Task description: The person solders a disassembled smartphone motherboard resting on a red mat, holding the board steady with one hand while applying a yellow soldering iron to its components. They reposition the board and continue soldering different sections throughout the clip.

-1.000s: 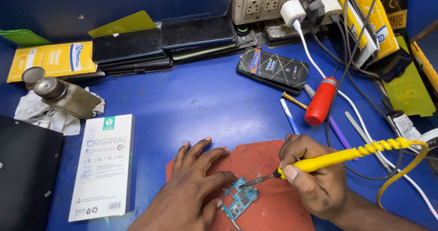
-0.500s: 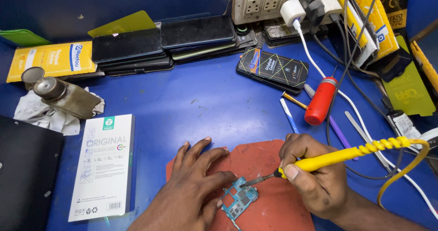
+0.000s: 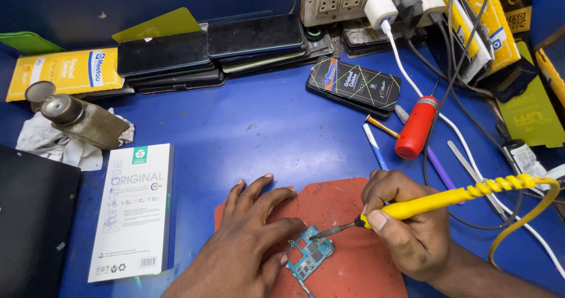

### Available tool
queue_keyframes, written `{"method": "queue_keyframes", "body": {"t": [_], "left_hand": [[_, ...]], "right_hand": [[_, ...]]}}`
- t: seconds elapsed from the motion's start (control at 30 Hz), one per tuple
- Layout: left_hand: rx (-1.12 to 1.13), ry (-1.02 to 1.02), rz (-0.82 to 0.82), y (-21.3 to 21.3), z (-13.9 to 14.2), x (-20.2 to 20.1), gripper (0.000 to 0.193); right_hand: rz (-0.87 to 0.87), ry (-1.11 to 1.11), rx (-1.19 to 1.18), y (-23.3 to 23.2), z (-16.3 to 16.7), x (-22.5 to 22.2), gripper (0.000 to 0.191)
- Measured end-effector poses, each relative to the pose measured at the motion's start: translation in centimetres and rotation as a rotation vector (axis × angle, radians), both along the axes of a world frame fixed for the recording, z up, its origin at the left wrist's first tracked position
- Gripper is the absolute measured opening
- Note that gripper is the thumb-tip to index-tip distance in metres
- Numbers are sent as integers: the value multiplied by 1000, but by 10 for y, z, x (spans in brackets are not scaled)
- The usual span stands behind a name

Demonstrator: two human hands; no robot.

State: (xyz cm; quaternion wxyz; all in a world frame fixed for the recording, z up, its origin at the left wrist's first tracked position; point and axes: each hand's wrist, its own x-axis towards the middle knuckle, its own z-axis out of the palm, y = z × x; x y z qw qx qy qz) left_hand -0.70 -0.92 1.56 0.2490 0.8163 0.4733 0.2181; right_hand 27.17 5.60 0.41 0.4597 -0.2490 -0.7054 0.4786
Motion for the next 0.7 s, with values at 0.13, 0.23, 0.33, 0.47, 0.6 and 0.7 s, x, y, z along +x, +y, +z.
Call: {"method": "queue_keyframes", "body": {"t": [0.13,0.23,0.33,0.47,0.6,0.7], "left_hand": [[-9,13,8,0,0,0,44],[-1,-12,-6,1,1,0,42],[-16,10,9,0,2,0,43],[-18,6,3,1,2,0,44],[-12,-14,-5,1,3,0,44],[-11,3,6,0,5,0,43]], "right_hand": [[0,5,9,0,0,-1,4],[0,-16,-2,0,1,0,4],[-3,-9,9,0,0,0,3],[8,-10,-8,0,-2,1,4],[10,-7,-17,-1,-3,1,4],[11,-12,-15,-1,-1,0,5]]}}
